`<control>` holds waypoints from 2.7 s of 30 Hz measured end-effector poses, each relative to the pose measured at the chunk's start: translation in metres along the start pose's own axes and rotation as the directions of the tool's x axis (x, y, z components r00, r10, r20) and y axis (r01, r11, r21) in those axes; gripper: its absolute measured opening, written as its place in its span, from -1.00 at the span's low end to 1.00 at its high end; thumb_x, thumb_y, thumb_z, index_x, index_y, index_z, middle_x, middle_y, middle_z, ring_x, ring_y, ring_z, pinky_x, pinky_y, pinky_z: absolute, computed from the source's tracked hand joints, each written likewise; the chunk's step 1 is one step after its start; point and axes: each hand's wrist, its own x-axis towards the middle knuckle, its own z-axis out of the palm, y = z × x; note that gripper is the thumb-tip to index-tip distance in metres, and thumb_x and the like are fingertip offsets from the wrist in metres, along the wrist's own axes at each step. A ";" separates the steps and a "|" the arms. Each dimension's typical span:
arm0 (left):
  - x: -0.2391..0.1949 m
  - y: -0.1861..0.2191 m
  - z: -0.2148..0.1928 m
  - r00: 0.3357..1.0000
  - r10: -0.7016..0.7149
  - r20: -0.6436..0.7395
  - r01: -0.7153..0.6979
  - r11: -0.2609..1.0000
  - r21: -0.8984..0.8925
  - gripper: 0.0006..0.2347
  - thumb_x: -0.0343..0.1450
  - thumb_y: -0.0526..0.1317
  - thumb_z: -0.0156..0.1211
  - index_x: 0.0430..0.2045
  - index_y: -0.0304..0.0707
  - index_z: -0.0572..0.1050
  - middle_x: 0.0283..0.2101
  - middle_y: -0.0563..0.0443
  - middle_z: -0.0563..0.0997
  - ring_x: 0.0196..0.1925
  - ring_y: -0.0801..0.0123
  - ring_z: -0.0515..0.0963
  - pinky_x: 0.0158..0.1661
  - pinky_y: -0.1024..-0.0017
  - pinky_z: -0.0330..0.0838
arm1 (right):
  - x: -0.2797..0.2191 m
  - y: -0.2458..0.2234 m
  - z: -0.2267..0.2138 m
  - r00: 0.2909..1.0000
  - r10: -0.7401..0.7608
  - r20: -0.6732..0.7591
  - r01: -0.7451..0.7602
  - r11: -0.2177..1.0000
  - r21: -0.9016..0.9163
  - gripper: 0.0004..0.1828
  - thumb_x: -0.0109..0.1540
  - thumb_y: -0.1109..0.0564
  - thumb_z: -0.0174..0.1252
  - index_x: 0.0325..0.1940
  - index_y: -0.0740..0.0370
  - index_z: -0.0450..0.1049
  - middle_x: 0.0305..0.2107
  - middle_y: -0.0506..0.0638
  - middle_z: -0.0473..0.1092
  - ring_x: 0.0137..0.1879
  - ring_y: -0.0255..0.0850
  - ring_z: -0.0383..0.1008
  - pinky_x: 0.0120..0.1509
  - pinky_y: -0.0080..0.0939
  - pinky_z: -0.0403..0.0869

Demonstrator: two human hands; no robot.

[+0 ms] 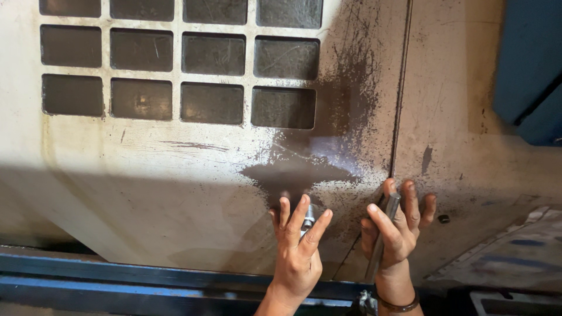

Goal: The person uses a metal rod to scrape a dirty, painted metal surface, removing residue. They repeatedly open a side panel to access the interior, then close it and continue scraping the exterior. The person also wipes the rod with a cloth between scraping actions.

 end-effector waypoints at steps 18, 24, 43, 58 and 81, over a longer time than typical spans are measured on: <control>0.000 0.001 0.001 1.000 -0.005 -0.005 0.005 1.000 -0.011 -0.52 0.40 -0.56 0.07 0.16 0.01 0.56 0.48 -0.10 0.24 0.62 -0.01 -0.08 0.50 -0.17 -0.28 | -0.003 0.002 0.001 1.000 -0.001 -0.005 0.001 1.000 0.005 -0.81 0.49 -0.12 -0.05 0.09 -0.06 0.33 0.15 0.19 0.49 0.55 -0.03 0.20 0.72 0.12 -0.10; 0.001 0.001 -0.001 1.000 0.000 -0.004 0.000 1.000 -0.007 -0.51 0.38 -0.57 0.06 0.15 -0.01 0.56 0.47 -0.11 0.24 0.62 -0.01 -0.08 0.50 -0.17 -0.27 | 0.000 0.001 0.001 1.000 -0.002 -0.009 0.002 1.000 0.007 -0.81 0.49 -0.11 -0.04 0.09 -0.05 0.33 0.15 0.20 0.49 0.55 -0.01 0.20 0.71 0.12 -0.10; 0.003 0.001 -0.003 1.000 0.029 -0.010 -0.029 0.999 -0.015 -0.50 0.37 -0.58 0.06 0.15 -0.04 0.57 0.48 -0.13 0.24 0.62 -0.07 -0.06 0.50 -0.19 -0.26 | 0.001 0.001 0.000 1.000 -0.019 -0.006 0.019 1.000 -0.006 -0.79 0.50 -0.13 -0.05 0.12 -0.06 0.33 0.16 0.20 0.48 0.54 0.02 0.21 0.71 0.16 -0.08; 0.006 0.002 -0.009 0.998 0.068 0.016 -0.068 0.998 -0.011 -0.49 0.41 -0.57 0.03 0.21 -0.01 0.52 0.52 -0.13 0.18 0.66 -0.09 -0.11 0.55 -0.23 -0.27 | 0.000 0.005 0.001 0.997 -0.054 -0.055 0.058 0.996 0.074 -0.81 0.51 -0.03 -0.02 0.05 0.09 0.41 0.16 0.29 0.50 0.51 0.14 0.28 0.68 0.23 -0.04; 0.002 -0.001 -0.010 0.995 0.062 0.074 -0.067 0.996 0.057 -0.46 0.49 -0.55 0.01 0.24 0.25 0.51 0.56 0.05 0.19 0.66 0.22 0.01 0.56 0.04 -0.26 | 0.038 -0.027 -0.020 0.997 0.069 -0.032 -0.046 0.883 0.467 -0.53 0.55 -0.13 -0.05 0.03 0.43 0.34 0.00 0.35 0.39 0.26 0.11 0.46 0.43 0.05 0.51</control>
